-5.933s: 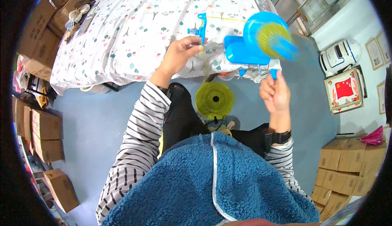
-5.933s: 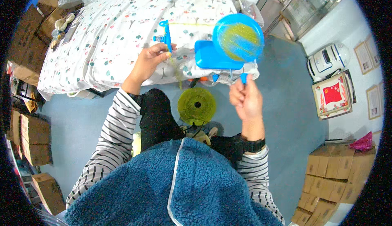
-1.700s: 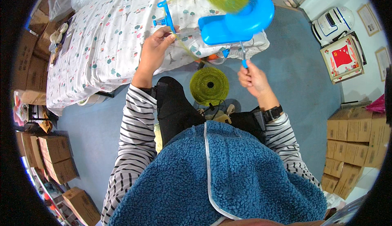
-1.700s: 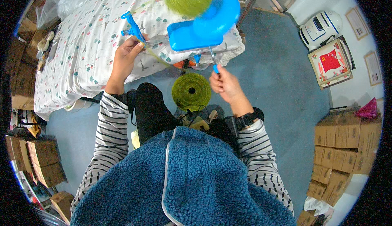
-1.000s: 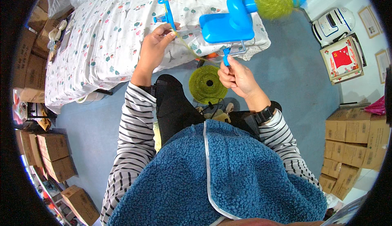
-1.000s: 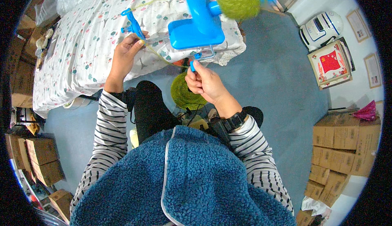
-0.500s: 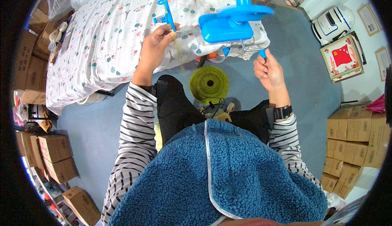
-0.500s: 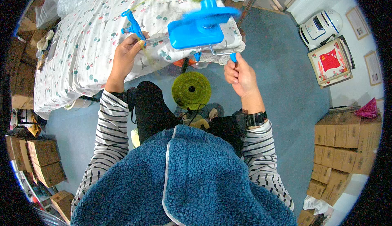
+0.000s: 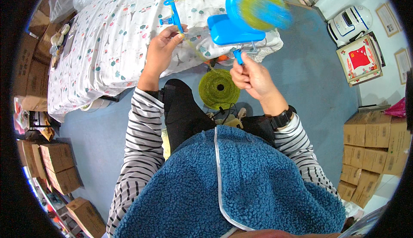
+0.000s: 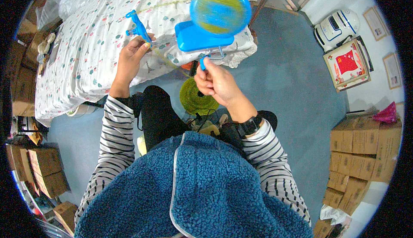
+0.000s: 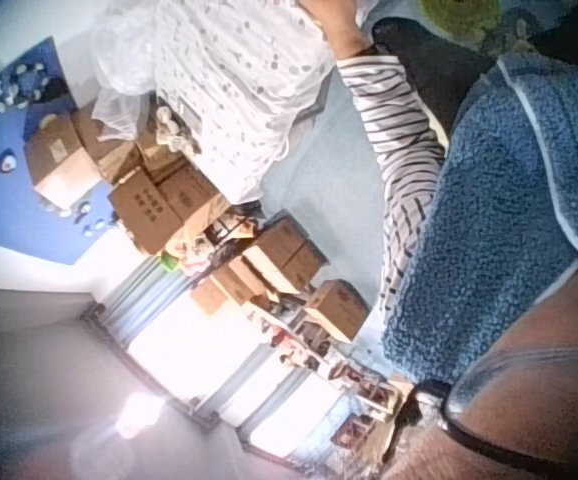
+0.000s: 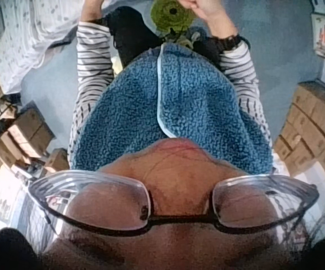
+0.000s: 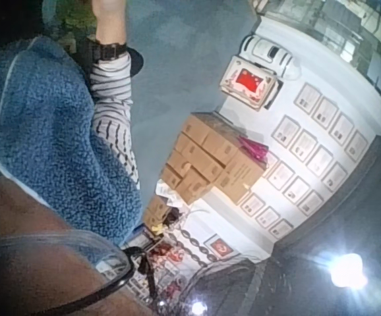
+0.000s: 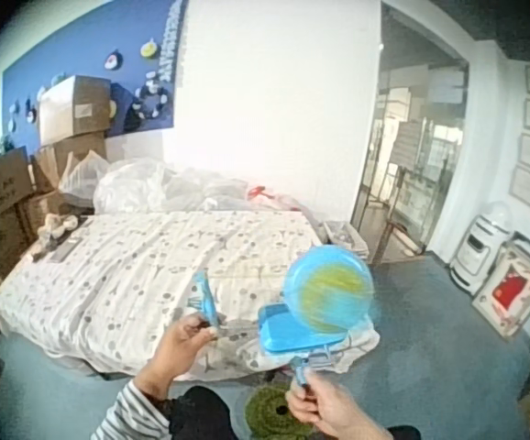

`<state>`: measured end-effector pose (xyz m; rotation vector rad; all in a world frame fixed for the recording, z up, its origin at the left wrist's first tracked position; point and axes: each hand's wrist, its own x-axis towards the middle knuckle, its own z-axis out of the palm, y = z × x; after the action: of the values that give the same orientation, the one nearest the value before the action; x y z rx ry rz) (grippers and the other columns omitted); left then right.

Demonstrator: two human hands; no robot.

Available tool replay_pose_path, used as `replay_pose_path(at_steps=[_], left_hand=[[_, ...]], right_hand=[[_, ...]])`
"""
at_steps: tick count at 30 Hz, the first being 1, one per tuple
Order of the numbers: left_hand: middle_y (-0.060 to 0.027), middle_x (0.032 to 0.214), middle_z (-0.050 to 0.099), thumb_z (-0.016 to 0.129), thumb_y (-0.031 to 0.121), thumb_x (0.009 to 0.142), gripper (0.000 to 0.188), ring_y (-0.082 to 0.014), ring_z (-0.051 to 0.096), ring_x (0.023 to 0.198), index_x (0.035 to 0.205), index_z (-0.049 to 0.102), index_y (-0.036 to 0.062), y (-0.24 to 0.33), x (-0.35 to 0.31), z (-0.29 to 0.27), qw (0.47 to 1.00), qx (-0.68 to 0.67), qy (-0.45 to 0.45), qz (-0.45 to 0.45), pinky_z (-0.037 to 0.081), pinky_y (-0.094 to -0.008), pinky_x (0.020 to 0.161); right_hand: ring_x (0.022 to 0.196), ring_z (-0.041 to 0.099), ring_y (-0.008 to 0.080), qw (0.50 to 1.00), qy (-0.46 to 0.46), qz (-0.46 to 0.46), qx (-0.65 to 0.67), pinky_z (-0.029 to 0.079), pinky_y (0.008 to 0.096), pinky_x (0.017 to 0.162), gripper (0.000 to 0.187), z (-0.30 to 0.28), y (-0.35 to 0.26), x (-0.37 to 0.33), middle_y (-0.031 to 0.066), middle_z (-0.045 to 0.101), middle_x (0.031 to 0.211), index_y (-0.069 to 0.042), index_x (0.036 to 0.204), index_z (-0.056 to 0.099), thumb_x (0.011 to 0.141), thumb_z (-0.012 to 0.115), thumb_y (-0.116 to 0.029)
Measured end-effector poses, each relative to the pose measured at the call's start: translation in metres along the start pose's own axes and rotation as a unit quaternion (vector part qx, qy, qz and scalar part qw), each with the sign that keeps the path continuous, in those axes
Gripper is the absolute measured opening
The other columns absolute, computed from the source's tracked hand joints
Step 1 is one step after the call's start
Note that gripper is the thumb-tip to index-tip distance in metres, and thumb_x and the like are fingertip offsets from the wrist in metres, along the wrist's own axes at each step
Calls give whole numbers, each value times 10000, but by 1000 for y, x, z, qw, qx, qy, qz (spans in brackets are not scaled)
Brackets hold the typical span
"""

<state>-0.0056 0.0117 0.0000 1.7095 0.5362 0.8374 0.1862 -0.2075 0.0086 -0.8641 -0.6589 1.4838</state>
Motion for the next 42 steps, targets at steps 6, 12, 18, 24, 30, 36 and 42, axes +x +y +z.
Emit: replay_pose_path(at_steps=[6,12,18,24,30,36,42], left_hand=[[-31,1062,676,582,103,980,249,-98,593,932,1192,629,-19,0,0,1,1000,-13,0,0,473,-263,883],[-19,1038,661,577,88,977,244,-97,581,934,1197,638,0,1,1,0,1000,-11,-9,-5,466,-262,885],[-45,1130,671,577,136,987,251,-129,593,1026,1184,647,-3,4,0,-2,1000,15,-21,-13,451,-282,946],[-42,1133,671,576,135,987,260,-125,595,1019,1195,635,-10,2,0,-2,1000,15,-18,-12,451,-280,945],[-46,1140,674,575,130,987,256,-123,601,1009,1193,635,-9,-2,1,-2,1000,-13,-14,-10,470,-289,923],[-22,993,656,591,116,977,252,-101,587,889,1185,628,-21,-3,1,0,1000,-19,-6,5,471,-259,856],[-23,962,648,591,121,976,253,-104,583,886,1192,639,-2,-5,2,-1,1000,-25,-6,0,469,-258,850]], right_hand=[[506,262,83,997,60,22,-38,246,241,466,453,-33,34,1,-31,329,612,-115,769,419,1050,378,-467],[501,281,82,987,150,1,-50,231,250,466,436,-71,29,-19,-37,331,597,-134,757,419,1049,394,-457],[491,266,72,979,202,-30,-13,222,236,465,432,-77,-7,-36,-45,330,596,-130,765,443,1053,386,-446],[485,264,64,982,151,-102,-45,213,229,457,436,-48,-46,-39,-52,311,586,-124,775,468,1053,382,-450],[491,260,68,993,88,-77,-27,219,228,454,448,-10,-46,-24,-42,316,591,-118,791,460,1058,349,-461],[491,235,67,995,65,-34,-61,215,223,455,453,11,-18,-6,-42,287,601,-123,797,418,1065,309,-472],[493,283,83,995,44,-20,-83,254,237,460,467,1,6,2,-24,338,596,-104,768,430,1048,377,-475]])
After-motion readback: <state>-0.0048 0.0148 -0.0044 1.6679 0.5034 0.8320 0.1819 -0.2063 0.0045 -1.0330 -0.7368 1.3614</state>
